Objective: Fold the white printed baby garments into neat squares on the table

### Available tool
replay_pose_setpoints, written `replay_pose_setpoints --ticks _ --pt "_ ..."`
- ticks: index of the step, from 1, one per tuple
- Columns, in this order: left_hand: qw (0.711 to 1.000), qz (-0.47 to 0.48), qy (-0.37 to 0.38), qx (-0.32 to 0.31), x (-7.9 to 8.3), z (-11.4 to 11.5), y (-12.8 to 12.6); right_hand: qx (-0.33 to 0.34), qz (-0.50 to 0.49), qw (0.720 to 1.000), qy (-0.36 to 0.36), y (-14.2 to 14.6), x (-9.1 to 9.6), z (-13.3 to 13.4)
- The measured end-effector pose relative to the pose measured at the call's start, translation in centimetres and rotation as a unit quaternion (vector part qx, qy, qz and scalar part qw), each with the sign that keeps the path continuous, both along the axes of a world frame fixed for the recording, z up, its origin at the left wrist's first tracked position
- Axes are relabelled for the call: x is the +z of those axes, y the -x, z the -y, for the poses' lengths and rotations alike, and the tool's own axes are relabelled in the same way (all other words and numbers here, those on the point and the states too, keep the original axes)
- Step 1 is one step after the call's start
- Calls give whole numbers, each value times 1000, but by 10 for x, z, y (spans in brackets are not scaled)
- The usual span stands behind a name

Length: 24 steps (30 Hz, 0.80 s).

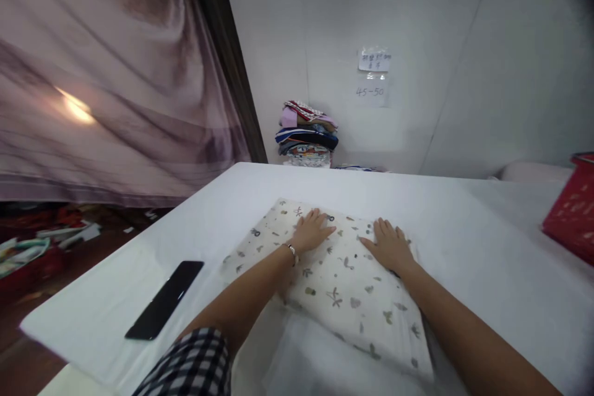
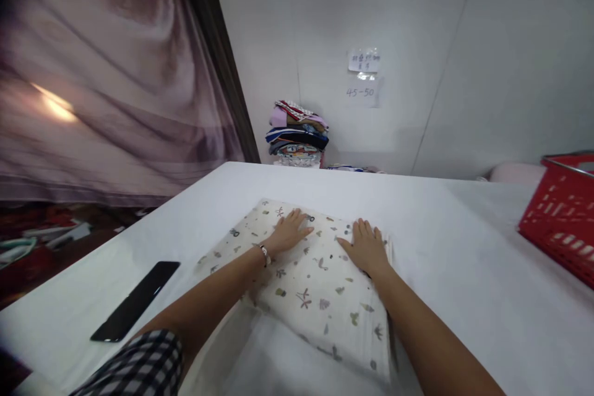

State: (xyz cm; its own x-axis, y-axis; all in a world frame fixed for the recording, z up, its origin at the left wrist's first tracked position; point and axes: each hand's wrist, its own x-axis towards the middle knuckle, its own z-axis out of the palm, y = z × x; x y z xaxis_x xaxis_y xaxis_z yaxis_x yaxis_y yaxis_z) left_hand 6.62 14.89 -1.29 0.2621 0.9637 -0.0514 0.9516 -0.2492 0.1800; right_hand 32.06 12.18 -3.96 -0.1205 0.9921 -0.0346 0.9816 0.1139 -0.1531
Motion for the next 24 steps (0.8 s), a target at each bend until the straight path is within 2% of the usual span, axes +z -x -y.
replay_pose_setpoints --ticks 3,6,8,11,13,16,18,20,24 --pt "998 -33 -20 53 5 -20 31 1 4 1000 -5 1 -2 0" --pt "994 -36 -8 101 -2 -34 58 2 8 1000 -10 1 -4 -1" --pt "994 -28 -14 104 -10 -38 66 3 13 1000 -16 1 -5 -2" --pt "995 -4 -11 98 -16 -41 65 3 20 999 -25 1 -8 -2" --pt "995 12 3 96 -11 -44 64 1 24 999 -30 1 -8 -2" --pt "994 29 18 103 6 -47 73 0 31 999 -33 1 -7 -1" --pt "993 36 7 116 16 -41 89 0 36 999 -34 2 -5 0" --pt "990 31 -10 137 18 -24 109 2 38 999 -34 2 -5 1" --pt "984 3 2 177 3 14 137 0 35 999 -28 1 -7 0"
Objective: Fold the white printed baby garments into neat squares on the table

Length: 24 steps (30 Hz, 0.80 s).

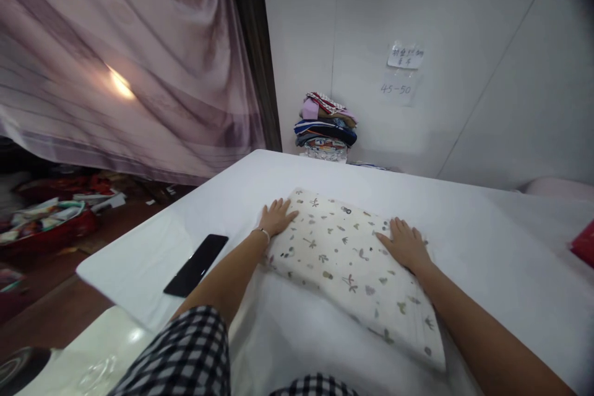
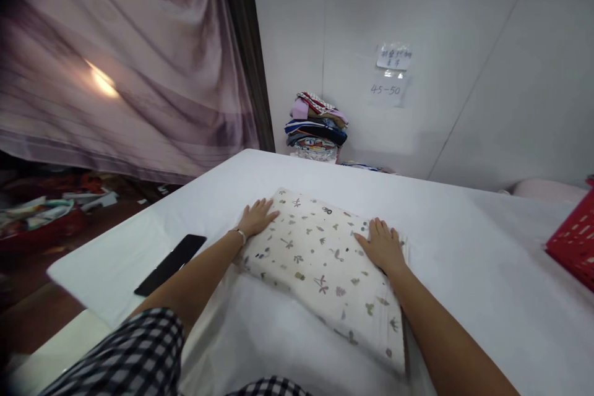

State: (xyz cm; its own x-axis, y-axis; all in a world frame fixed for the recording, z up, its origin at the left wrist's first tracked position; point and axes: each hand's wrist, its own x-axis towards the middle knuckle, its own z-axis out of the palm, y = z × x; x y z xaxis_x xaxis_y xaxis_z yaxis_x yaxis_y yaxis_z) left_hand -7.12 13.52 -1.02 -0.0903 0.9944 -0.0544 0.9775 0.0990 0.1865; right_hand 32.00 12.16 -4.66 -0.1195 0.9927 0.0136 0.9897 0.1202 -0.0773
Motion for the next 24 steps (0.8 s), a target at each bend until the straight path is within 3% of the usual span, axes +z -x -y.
replay_pose_setpoints --ticks 3,6,8,11,14,17,20,24 --pt "1000 -3 19 10 -7 7 5 -3 -1 1000 15 0 6 -3" --pt "999 4 32 11 3 3 4 -13 3 998 60 8 27 2" --pt "999 12 33 9 12 7 5 -2 1 998 65 21 44 20" --pt "999 -3 -3 -34 13 30 6 101 -23 992 69 44 57 69" --pt "990 -57 -54 -116 0 63 6 221 -55 967 115 61 46 124" --pt "988 -64 -55 -131 -13 81 3 259 -49 959 100 66 25 155" --pt "989 -57 -54 -128 -14 80 2 258 -40 963 65 64 12 158" --pt "990 -38 -59 -124 -3 80 0 260 -39 963 56 63 18 155"
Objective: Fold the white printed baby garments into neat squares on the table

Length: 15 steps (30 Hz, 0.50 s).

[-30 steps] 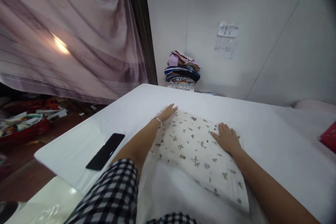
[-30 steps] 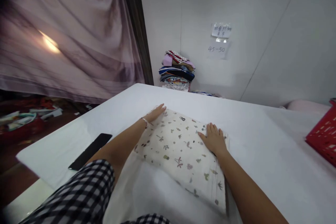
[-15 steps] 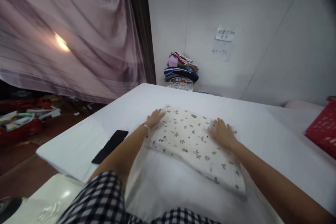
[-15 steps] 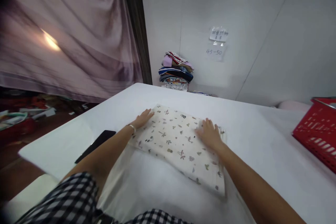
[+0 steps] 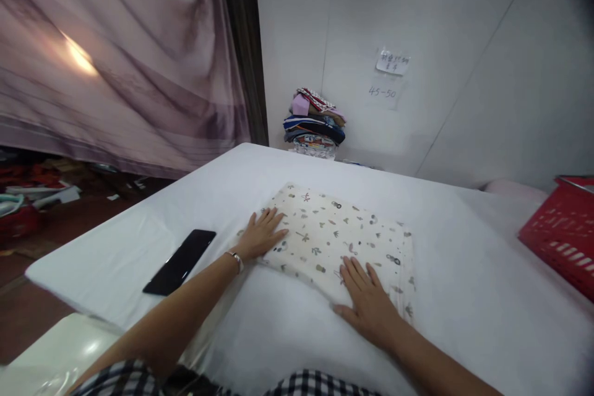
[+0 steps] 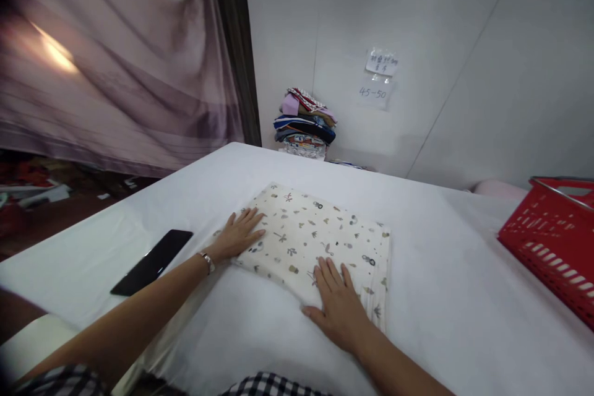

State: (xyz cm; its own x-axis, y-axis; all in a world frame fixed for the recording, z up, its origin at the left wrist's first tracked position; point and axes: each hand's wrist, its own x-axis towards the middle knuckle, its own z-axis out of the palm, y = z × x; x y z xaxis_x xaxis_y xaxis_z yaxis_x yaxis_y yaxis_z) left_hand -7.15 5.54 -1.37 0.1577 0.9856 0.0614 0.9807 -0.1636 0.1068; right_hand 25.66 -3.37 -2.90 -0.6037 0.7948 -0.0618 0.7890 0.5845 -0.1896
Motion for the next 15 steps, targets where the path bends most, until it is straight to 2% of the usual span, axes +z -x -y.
replay_pose_setpoints --ticks 2,3,6,8,10,15 --pt "999 20 -16 -24 6 11 -5 7 -6 1000 -7 2 8 5" --pt "998 31 -24 -57 8 20 -8 14 -11 1000 -16 3 12 9" --pt "976 52 -30 -211 12 50 -21 54 -26 997 -49 9 17 21" --pt "957 52 -31 -282 11 67 -28 75 -26 995 -64 12 13 26" --pt "952 49 -42 -300 9 77 -33 76 -19 994 -74 14 5 26" --pt "961 31 -69 -266 3 79 -40 75 -11 988 -132 11 -15 20"
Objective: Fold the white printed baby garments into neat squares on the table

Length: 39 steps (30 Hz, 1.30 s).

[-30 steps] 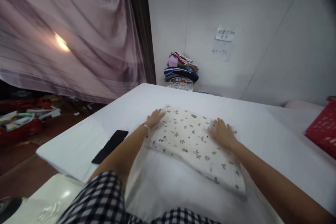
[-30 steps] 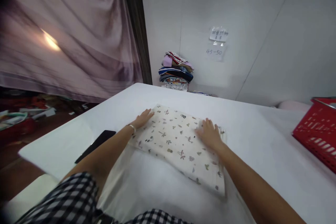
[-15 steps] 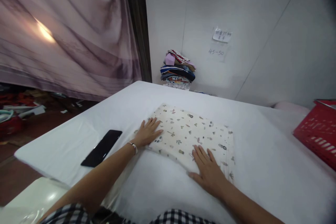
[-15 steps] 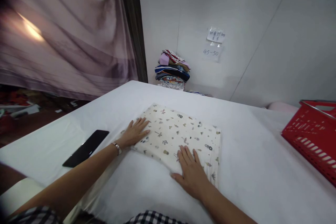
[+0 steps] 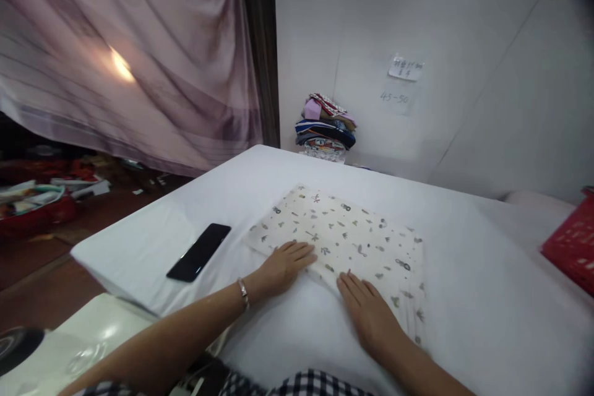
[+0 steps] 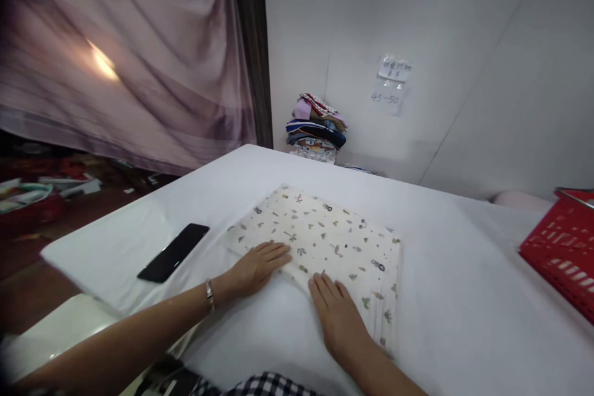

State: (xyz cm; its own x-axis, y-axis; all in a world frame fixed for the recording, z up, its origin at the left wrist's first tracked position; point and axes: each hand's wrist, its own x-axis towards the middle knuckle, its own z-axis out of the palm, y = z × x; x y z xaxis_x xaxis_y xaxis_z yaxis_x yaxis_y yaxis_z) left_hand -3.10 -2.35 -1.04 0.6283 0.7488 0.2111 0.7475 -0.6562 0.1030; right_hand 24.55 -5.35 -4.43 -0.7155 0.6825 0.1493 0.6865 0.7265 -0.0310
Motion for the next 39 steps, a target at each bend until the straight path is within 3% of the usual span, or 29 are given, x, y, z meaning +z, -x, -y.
replay_pose_setpoints --ticks 6,9,13,18,21,26,29,33,36,39 --pt "1000 -10 -6 23 -8 -2 -2 29 -49 991 -120 -11 -11 -8" --pt "1000 -14 -1 12 -13 -4 1 51 -55 987 -143 -16 -16 -7" --pt "1000 -13 27 -2 -14 -6 4 30 -9 996 -80 -9 -14 -2" --pt "999 8 15 31 -5 1 -10 -41 13 999 27 27 -1 -4" --pt "1000 21 7 13 -1 7 -22 -43 0 996 74 44 -1 -11" --pt "999 17 33 -12 -6 8 -25 -12 -9 996 85 44 -6 -11" --pt "998 22 57 -16 -1 7 -21 -16 -3 993 116 40 5 -6" --pt "995 46 85 -19 13 3 -20 9 -31 978 204 34 39 -16" --pt "996 43 64 39 11 -4 -22 -9 -67 976 207 32 63 -47" --pt "996 18 59 67 -2 -9 -24 -68 -71 980 175 38 73 -93"
